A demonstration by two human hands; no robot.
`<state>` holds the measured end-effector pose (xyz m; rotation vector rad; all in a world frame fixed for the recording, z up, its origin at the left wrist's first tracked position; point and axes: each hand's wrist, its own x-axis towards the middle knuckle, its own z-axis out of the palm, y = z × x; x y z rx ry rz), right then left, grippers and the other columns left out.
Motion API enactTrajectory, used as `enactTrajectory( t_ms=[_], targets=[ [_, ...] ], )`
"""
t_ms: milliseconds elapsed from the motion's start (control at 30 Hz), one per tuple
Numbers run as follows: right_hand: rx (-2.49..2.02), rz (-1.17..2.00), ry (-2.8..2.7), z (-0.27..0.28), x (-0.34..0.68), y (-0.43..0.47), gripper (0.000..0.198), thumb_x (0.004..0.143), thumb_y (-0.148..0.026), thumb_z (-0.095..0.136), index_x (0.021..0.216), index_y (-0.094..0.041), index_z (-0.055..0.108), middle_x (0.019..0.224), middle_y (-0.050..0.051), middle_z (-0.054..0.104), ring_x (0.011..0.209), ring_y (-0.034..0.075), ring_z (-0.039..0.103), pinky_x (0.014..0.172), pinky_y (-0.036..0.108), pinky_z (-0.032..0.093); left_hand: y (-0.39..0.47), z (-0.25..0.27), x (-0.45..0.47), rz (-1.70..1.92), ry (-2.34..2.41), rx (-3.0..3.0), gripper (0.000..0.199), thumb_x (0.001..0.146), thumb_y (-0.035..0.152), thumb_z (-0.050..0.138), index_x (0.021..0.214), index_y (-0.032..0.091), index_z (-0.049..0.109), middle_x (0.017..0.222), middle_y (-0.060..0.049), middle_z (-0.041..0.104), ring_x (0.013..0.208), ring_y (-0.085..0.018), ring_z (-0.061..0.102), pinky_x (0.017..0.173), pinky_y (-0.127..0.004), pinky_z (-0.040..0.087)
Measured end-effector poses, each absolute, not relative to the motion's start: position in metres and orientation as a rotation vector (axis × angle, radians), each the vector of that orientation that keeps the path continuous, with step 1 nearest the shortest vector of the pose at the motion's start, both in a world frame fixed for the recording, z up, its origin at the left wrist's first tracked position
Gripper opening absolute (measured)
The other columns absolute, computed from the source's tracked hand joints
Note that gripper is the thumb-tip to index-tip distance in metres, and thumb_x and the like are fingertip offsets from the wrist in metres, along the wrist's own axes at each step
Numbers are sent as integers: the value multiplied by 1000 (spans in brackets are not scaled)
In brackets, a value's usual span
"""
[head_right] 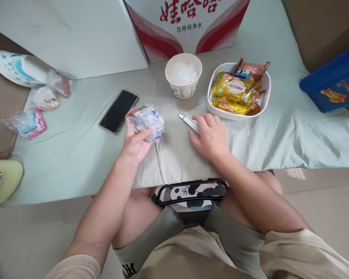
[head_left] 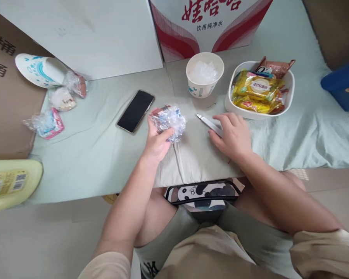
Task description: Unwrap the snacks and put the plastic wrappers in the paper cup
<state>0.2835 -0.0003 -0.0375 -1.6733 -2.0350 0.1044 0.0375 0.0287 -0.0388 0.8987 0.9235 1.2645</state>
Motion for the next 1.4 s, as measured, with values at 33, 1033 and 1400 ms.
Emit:
enactTrajectory(
  t_ms=[33,1033,1400],
  targets=[
    [-1739,100,-2043,-40,288,3,40,92,-39,59,124,-16,67,113,18,69,99,35,59,86,49,47,31,-41,34,1305,946,946,80,65,36,93,131,43,48,154,0,51,141,-28,52,107,-40,53],
    [-1554,838,-1879,-16,278,-4,32,95,-39,54,96,-19,79,72,5,71,63,18,60,63,30,43,39,-61,24,1485,1273,1377,82,81,68,77,141,48,25,154,-8,39,126,-26,62,95,-41,60],
    [-1757,201,-1945,-49,306,19,32,91,-30,53,113,-17,73,108,17,68,99,33,64,91,49,53,9,-45,56,1147,1297,1634,57,93,73,55,123,25,60,127,-11,67,119,-26,68,107,-43,54]
  ],
)
